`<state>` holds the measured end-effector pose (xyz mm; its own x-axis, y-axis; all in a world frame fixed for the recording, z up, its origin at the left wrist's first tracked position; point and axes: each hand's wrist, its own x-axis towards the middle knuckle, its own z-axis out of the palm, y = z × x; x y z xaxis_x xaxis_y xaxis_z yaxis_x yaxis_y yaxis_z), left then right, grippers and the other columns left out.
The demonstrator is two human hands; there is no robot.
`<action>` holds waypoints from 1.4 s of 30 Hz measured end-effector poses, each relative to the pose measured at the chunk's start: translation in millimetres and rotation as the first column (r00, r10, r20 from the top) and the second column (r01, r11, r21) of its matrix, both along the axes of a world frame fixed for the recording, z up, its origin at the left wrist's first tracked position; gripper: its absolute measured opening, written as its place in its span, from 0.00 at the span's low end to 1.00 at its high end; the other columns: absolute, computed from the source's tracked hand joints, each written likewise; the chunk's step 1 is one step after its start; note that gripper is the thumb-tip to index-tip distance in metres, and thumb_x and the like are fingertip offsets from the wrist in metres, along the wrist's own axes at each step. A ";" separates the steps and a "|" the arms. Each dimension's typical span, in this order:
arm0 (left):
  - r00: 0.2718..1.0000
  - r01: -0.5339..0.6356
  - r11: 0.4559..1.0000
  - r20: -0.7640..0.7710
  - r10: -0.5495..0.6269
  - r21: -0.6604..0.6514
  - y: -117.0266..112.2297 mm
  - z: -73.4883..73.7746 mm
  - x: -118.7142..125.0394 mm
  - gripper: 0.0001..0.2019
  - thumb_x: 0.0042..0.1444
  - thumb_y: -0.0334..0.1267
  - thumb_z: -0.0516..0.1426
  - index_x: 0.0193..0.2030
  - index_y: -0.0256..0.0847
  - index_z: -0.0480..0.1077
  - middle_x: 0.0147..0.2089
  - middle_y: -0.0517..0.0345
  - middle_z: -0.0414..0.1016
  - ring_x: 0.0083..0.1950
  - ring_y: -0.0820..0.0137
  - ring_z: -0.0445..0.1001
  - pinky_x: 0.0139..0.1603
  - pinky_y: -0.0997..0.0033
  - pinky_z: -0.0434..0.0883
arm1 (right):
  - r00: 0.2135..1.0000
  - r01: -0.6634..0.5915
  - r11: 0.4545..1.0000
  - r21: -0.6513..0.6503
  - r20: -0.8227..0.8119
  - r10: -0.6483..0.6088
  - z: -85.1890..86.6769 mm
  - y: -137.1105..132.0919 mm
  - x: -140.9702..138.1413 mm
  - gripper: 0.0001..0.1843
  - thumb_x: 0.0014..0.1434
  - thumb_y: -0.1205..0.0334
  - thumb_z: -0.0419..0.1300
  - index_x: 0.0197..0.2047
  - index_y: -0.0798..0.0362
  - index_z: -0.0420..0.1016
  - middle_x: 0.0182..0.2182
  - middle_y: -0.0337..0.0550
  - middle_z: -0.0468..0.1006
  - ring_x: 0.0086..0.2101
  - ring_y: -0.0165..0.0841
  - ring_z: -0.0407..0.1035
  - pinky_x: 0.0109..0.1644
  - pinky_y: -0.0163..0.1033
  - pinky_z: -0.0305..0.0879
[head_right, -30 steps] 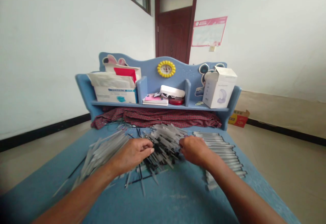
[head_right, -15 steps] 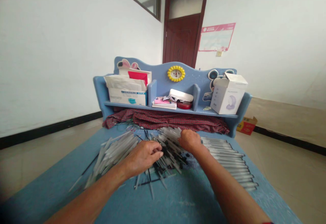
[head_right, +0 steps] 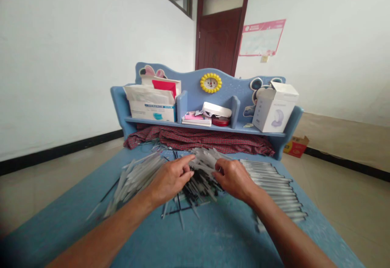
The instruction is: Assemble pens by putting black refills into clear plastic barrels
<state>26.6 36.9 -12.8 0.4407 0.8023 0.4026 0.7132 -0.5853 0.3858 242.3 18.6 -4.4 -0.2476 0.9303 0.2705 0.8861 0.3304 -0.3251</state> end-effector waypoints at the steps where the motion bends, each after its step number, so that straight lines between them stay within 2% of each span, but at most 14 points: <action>1: 0.999 -0.001 1.000 -0.032 0.002 0.018 -1.4 0.4 0.7 0.18 0.56 0.33 0.55 0.55 0.40 0.67 0.33 0.59 0.75 0.33 0.70 0.72 0.37 0.73 0.65 | 0.998 -0.036 0.999 0.000 -0.049 0.035 -0.7 -5.9 1.0 0.09 0.58 0.59 0.55 0.29 0.52 0.70 0.21 0.36 0.71 0.24 0.29 0.64 0.29 0.33 0.55; 6: 0.967 0.043 0.997 -0.252 -0.027 0.058 -8.1 3.3 4.7 0.07 0.58 0.34 0.53 0.37 0.39 0.73 0.34 0.54 0.75 0.36 0.66 0.73 0.36 0.71 0.65 | 0.920 -0.129 0.992 -0.001 -0.373 0.120 -11.9 -17.9 3.9 0.08 0.56 0.59 0.57 0.27 0.52 0.68 0.19 0.34 0.68 0.22 0.28 0.63 0.26 0.33 0.56; 8: 0.965 0.061 0.997 -0.257 -0.045 0.056 -9.1 3.3 5.6 0.07 0.58 0.34 0.53 0.35 0.39 0.72 0.34 0.55 0.75 0.36 0.67 0.73 0.36 0.71 0.65 | 0.800 -0.145 0.989 -0.022 -0.591 0.104 -17.7 -16.8 2.4 0.09 0.55 0.57 0.60 0.28 0.52 0.69 0.18 0.34 0.69 0.20 0.28 0.63 0.24 0.33 0.58; 10: 0.974 0.085 0.995 -0.215 -0.072 0.050 -9.8 2.9 6.9 0.06 0.58 0.34 0.53 0.35 0.39 0.72 0.34 0.55 0.76 0.36 0.67 0.73 0.36 0.72 0.65 | 0.608 -0.179 0.982 -0.054 -0.791 0.067 -22.4 -15.5 -1.0 0.12 0.53 0.54 0.63 0.30 0.53 0.69 0.19 0.35 0.72 0.18 0.27 0.64 0.22 0.32 0.59; 13: 0.985 0.120 0.993 -0.125 -0.117 0.019 -12.6 2.5 11.0 0.05 0.58 0.34 0.54 0.34 0.39 0.72 0.31 0.57 0.75 0.33 0.70 0.72 0.34 0.73 0.64 | 0.355 -0.253 0.965 -0.061 -0.934 0.034 -26.1 -16.4 -8.7 0.15 0.49 0.53 0.67 0.33 0.54 0.70 0.21 0.37 0.76 0.18 0.28 0.67 0.20 0.33 0.62; 16: 0.985 0.154 0.988 -0.071 -0.155 -0.022 -17.6 4.2 15.9 0.05 0.56 0.33 0.56 0.31 0.39 0.72 0.28 0.59 0.73 0.29 0.72 0.70 0.32 0.75 0.62 | 0.267 -0.305 0.951 -0.043 -0.963 0.042 -26.4 -20.2 -15.8 0.16 0.47 0.53 0.68 0.34 0.54 0.73 0.22 0.39 0.78 0.18 0.29 0.69 0.19 0.33 0.63; 19: 0.975 0.199 0.975 -0.083 -0.207 -0.103 -21.1 11.3 15.0 0.06 0.56 0.34 0.56 0.30 0.38 0.72 0.26 0.60 0.71 0.28 0.73 0.68 0.31 0.75 0.61 | 0.291 -0.298 0.954 -0.035 -0.955 0.056 -24.4 -22.9 -16.1 0.14 0.49 0.52 0.68 0.31 0.55 0.75 0.19 0.38 0.76 0.18 0.29 0.68 0.20 0.33 0.63; 22: 0.941 0.249 0.935 -0.166 -0.296 -0.253 -21.7 23.6 5.8 0.03 0.54 0.34 0.57 0.32 0.40 0.73 0.24 0.63 0.70 0.27 0.73 0.68 0.29 0.76 0.60 | 0.302 -0.205 0.979 -0.002 -0.951 0.061 -21.9 -22.4 -6.3 0.13 0.51 0.53 0.67 0.30 0.55 0.74 0.18 0.38 0.75 0.18 0.27 0.68 0.21 0.32 0.63; 26: 0.793 0.317 0.883 -0.413 -0.447 -0.346 -25.1 34.3 -4.1 0.09 0.45 0.24 0.57 0.28 0.41 0.74 0.25 0.61 0.73 0.30 0.71 0.71 0.30 0.75 0.62 | 0.287 -0.046 0.998 0.031 -0.957 0.043 -20.9 -19.6 11.3 0.14 0.52 0.52 0.65 0.30 0.55 0.71 0.26 0.42 0.79 0.21 0.29 0.71 0.22 0.32 0.65; 30: 0.698 0.253 0.924 -0.608 -0.379 -0.286 -34.9 27.2 0.5 0.10 0.44 0.23 0.56 0.25 0.41 0.74 0.26 0.56 0.75 0.30 0.65 0.73 0.30 0.70 0.63 | 0.289 -0.014 1.000 0.001 -0.957 0.005 -21.3 -19.8 16.6 0.16 0.52 0.50 0.64 0.31 0.54 0.69 0.26 0.42 0.79 0.20 0.29 0.71 0.20 0.32 0.65; 35: 0.647 0.234 0.944 -0.688 -0.329 -0.232 -37.9 16.0 7.7 0.08 0.47 0.24 0.55 0.24 0.39 0.72 0.27 0.52 0.75 0.30 0.63 0.73 0.29 0.69 0.64 | 0.344 -0.051 0.999 0.003 -0.939 0.020 -20.0 -22.9 12.9 0.16 0.54 0.49 0.63 0.31 0.54 0.68 0.25 0.41 0.77 0.20 0.29 0.71 0.22 0.33 0.66; 38: 0.672 0.255 0.942 -0.661 -0.334 -0.217 -30.9 18.6 6.2 0.08 0.49 0.25 0.54 0.26 0.39 0.72 0.29 0.54 0.75 0.31 0.66 0.73 0.30 0.70 0.64 | 0.407 -0.068 0.998 0.013 -0.913 0.039 -21.7 -23.4 11.2 0.15 0.55 0.50 0.61 0.31 0.54 0.68 0.23 0.39 0.75 0.20 0.28 0.69 0.22 0.32 0.64; 40: 0.754 0.272 0.949 -0.577 -0.314 -0.160 -25.6 24.1 3.5 0.07 0.52 0.26 0.54 0.28 0.39 0.71 0.31 0.55 0.74 0.33 0.68 0.72 0.32 0.72 0.65 | 0.459 -0.070 0.997 0.037 -0.886 0.065 -24.6 -23.5 10.1 0.14 0.57 0.50 0.60 0.32 0.54 0.69 0.21 0.37 0.73 0.20 0.27 0.67 0.23 0.32 0.63; 42: 0.876 0.273 0.961 -0.402 -0.268 -0.045 -22.3 31.2 -0.1 0.08 0.55 0.29 0.52 0.30 0.39 0.71 0.31 0.56 0.72 0.33 0.70 0.71 0.34 0.73 0.65 | 0.526 -0.069 0.995 0.072 -0.845 0.097 -28.3 -24.0 9.0 0.13 0.59 0.51 0.58 0.34 0.54 0.70 0.21 0.36 0.71 0.20 0.27 0.66 0.24 0.32 0.63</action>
<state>26.5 14.6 18.4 0.7652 0.6247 0.1552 0.6184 -0.7804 0.0926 251.3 -5.4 -32.7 0.0343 0.9072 0.4193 0.1681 0.4083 -0.8972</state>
